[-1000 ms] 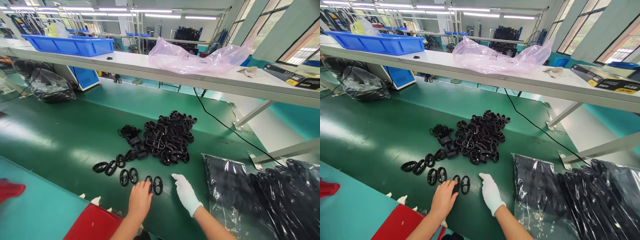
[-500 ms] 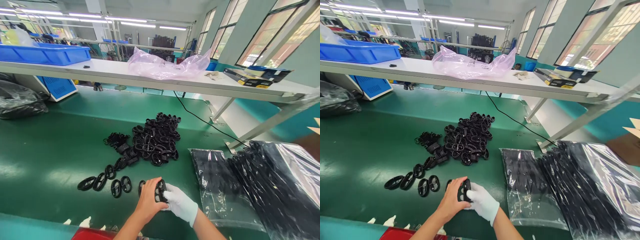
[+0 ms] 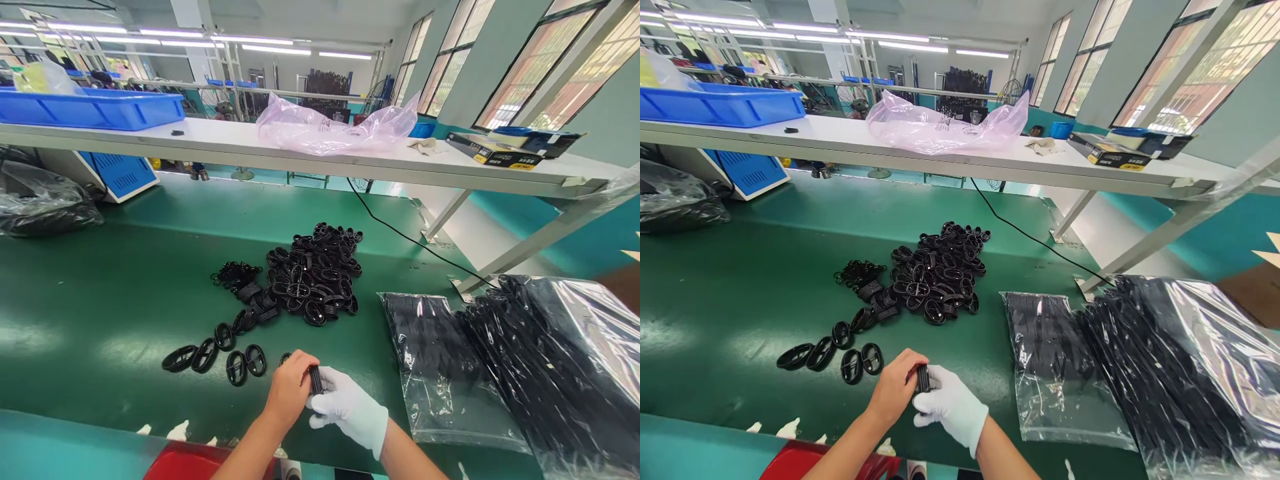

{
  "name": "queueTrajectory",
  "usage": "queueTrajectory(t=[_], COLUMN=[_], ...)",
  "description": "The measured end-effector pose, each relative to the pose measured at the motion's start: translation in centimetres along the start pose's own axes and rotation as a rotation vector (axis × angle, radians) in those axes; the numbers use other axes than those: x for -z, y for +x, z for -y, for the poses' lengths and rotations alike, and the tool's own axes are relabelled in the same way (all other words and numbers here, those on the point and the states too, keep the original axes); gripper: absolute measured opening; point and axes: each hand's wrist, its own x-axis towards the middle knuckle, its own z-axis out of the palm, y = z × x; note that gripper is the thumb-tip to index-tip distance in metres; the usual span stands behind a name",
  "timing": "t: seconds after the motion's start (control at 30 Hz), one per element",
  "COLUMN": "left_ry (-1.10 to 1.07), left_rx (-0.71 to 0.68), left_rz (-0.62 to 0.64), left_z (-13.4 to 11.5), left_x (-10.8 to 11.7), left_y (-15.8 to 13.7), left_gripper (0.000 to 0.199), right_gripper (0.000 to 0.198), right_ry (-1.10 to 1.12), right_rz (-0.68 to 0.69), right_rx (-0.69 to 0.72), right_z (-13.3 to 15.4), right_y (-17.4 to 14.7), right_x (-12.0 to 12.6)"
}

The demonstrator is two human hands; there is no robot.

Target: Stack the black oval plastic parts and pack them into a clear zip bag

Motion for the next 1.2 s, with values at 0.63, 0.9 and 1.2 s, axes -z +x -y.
queueTrajectory(t=[0.63,0.9,1.2], left_ry=[-0.034,-0.312,0.221], left_rx=[0.01,0.228,0.472], left_rz=[-0.099,0.091,-0.017], left_z=[0.4,1.4,5.2], left_x=[-0.9,2.1,5.8], left_y=[0.6,0.2,0.3], left_gripper=[0.034,0.04,0.028], right_gripper=[0.052,0.047,0.048], right_ry=[0.124,-0.405,-0.081], right_rz=[0.071,-0.438,-0.378], right_rx=[0.001,0.191,0.066], right_z=[0.4,-0.6,-2.3], right_y=[-0.9,0.3,1.6], right_x=[1.2,-1.4,1.2])
